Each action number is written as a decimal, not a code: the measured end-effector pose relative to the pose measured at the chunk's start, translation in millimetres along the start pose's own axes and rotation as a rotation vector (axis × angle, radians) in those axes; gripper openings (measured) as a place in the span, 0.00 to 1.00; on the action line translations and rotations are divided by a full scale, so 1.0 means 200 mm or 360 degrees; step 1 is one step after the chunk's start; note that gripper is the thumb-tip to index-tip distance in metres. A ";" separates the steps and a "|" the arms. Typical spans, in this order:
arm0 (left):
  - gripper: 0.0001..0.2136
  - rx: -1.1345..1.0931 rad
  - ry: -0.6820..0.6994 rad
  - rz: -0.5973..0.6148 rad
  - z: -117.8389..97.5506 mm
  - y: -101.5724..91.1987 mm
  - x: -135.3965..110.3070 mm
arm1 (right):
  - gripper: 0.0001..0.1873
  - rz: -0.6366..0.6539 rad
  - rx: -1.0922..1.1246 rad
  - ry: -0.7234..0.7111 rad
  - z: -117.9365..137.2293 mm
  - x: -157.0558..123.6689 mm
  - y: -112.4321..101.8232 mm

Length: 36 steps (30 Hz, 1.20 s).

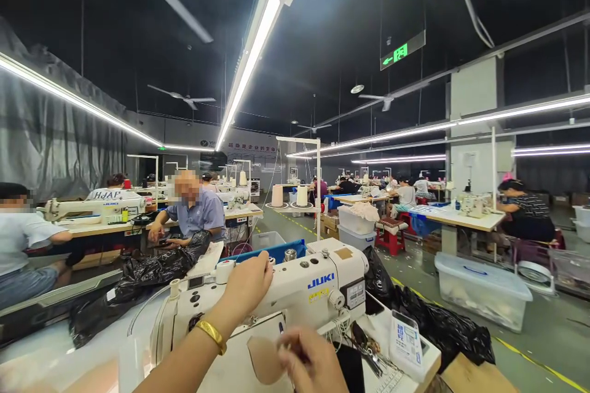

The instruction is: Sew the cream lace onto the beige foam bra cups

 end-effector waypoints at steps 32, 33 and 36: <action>0.16 -0.1137 0.0183 -0.0606 0.17 -0.12 -0.09 | 0.17 0.0034 -0.1090 -0.0197 0.31 0.65 -0.13; 0.16 -0.1159 0.0193 -0.0633 0.18 -0.13 -0.10 | 0.09 0.0123 -0.1190 -0.0190 0.34 0.67 -0.10; 0.16 -0.1225 0.0145 -0.0771 0.22 -0.15 -0.14 | 0.09 0.0448 -0.1231 -0.0244 0.41 0.72 0.03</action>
Point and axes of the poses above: each hand's wrist, its own x-axis towards the middle knuckle, its own y-axis out of the palm, z = x × y, the point moved 10 cm from there along x, towards the middle knuckle, and after that the axes turned 8 degrees about z, right-handed, at the moved point
